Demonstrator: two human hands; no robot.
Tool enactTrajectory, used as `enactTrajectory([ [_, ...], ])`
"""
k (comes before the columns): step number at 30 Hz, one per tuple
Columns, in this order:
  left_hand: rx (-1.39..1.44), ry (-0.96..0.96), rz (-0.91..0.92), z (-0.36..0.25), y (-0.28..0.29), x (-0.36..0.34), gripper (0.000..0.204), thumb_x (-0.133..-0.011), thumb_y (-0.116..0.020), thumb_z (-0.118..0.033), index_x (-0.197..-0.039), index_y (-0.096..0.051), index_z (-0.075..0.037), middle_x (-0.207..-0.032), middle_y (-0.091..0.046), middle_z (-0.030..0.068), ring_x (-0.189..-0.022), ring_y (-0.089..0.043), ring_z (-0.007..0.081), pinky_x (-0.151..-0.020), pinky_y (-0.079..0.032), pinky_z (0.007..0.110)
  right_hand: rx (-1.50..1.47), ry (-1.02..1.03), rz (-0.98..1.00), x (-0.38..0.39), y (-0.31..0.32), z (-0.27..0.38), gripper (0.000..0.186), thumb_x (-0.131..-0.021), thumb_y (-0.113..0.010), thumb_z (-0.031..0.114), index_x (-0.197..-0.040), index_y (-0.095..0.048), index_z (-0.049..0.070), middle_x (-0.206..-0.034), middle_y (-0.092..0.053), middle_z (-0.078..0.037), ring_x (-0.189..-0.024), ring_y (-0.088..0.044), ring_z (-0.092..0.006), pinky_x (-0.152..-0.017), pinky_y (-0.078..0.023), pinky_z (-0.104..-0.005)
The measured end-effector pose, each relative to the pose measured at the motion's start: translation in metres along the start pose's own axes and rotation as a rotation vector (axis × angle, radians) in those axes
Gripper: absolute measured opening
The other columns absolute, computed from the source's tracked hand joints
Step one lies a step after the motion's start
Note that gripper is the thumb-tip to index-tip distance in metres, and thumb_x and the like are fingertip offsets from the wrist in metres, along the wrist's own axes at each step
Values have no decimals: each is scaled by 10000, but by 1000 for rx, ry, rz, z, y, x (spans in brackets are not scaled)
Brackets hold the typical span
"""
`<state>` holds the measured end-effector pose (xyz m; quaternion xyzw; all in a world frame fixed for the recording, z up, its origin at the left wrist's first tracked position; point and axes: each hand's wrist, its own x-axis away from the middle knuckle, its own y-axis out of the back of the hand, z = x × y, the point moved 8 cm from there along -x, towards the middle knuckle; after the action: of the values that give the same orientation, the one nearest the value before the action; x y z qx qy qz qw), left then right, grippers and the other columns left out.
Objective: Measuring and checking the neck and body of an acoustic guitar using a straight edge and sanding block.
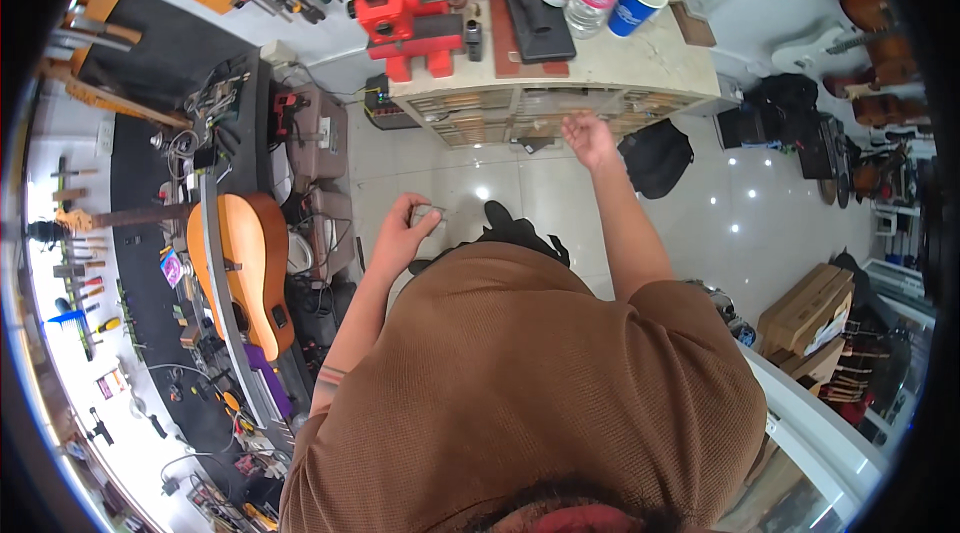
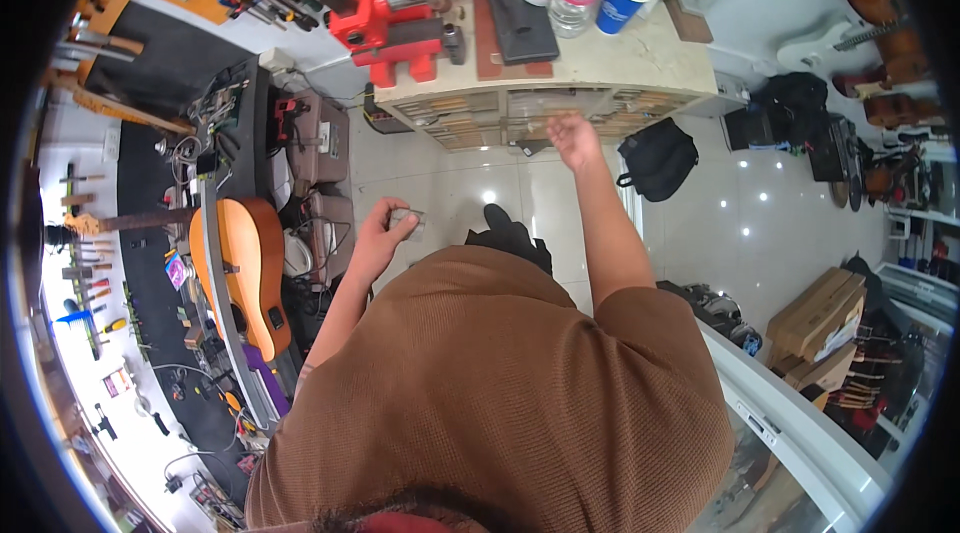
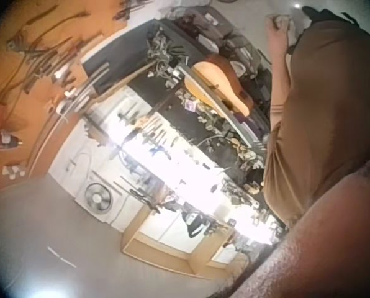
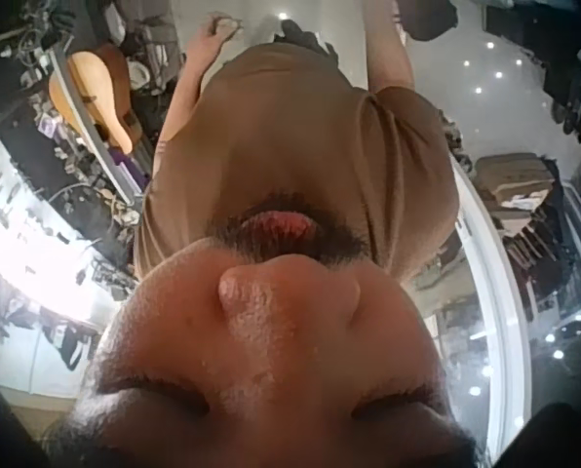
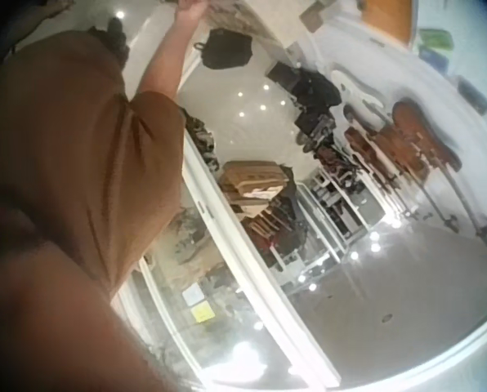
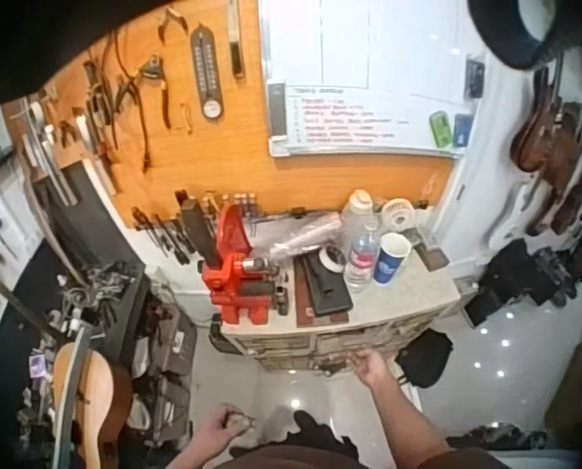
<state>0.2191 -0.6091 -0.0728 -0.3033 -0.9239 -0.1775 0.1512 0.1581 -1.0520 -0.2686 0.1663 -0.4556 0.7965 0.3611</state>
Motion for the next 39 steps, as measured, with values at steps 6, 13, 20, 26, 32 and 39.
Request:
enactTrajectory([
  [6,-144,-57,195,-38,-55,-28,303,-1012,-748,-187,-1230,-610,-27,-1066,-655,25,-961,-592,105,-830,-513,281,177,-193,-140,102,56,-40,195,-968,-580,78,-1144,-639,18,-1078,-692,-151,-1015,-723,-298,-817,-615,-451],
  [13,15,-50,274,-34,-93,-37,255,-1025,-703,-151,-1233,-611,-37,-1146,-664,33,-979,-598,110,-896,-504,292,1719,489,-320,125,3,107,217,-968,-637,234,-1036,-736,54,-980,-781,-203,-873,-746,-436,-812,-599,-530],
  [20,584,128,453,-70,-129,-35,220,-1028,-632,-272,-1099,-613,-64,-971,-635,42,-886,-601,149,-820,-478,279,1839,724,-306,66,-24,123,261,-949,-725,268,-1037,-732,23,-968,-772,-175,-981,-747,-381,-860,-579,-446],
  [26,434,178,571,-45,-137,-38,223,-1029,-663,-286,-1004,-617,-68,-820,-606,14,-736,-576,122,-700,-470,273,1390,541,-190,73,6,161,184,-931,-740,205,-1018,-730,44,-1017,-727,-158,-1002,-719,-329,-847,-566,-446],
  [32,205,68,491,-56,-148,-72,200,-1022,-684,-248,-1091,-642,-65,-883,-629,14,-721,-568,92,-653,-474,275,1480,994,-258,133,-61,185,141,-1021,-651,153,-1053,-675,18,-929,-692,-148,-934,-704,-337,-826,-557,-431],
  [39,152,-93,135,-151,-115,-80,384,-1059,-669,-274,-1385,-644,-72,-1017,-699,16,-597,-493,57,-558,-431,266,827,649,148,180,-179,138,138,-1070,-651,130,-1109,-650,-3,-939,-700,-32,-848,-654,-98,-778,-527,-276],
])
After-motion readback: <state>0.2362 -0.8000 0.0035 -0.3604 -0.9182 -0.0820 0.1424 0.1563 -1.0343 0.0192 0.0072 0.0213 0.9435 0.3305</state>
